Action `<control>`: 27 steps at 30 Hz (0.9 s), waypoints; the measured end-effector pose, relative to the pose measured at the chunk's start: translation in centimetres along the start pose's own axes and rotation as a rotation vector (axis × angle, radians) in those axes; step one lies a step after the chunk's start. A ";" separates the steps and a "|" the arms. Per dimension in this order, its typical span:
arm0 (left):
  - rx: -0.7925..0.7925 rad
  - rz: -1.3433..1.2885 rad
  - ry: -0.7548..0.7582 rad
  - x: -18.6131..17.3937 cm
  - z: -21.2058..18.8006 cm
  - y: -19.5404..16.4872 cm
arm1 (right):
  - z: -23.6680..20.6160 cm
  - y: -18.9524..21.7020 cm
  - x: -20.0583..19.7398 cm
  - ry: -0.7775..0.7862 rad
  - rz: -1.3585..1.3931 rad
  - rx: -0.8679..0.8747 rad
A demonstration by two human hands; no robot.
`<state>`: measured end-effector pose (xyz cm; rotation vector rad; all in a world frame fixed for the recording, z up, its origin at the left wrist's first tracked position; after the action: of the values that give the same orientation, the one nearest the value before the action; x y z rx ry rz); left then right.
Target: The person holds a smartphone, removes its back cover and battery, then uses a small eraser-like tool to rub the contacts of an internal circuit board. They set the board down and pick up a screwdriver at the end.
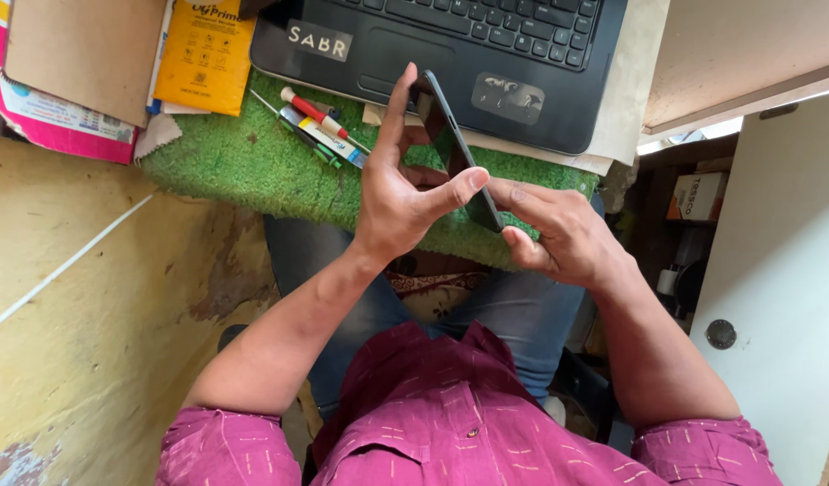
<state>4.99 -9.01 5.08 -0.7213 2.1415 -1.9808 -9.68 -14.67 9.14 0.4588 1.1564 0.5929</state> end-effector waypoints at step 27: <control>0.026 -0.103 0.092 0.8 -1.5 -0.4 | -0.7 -0.1 1.6 -0.073 -0.279 0.108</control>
<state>3.77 -8.02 5.85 -0.7656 2.1665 -2.1294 -9.83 -13.63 7.72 0.3992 1.1614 0.2706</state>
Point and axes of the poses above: each hand's wrist, its own z-axis towards the middle knuckle, its own x-axis out of the palm, y = z × x, the point moved 10 cm from there along z, towards the middle knuckle, and after that the axes turned 14 degrees about -x, right-handed, at the moved point
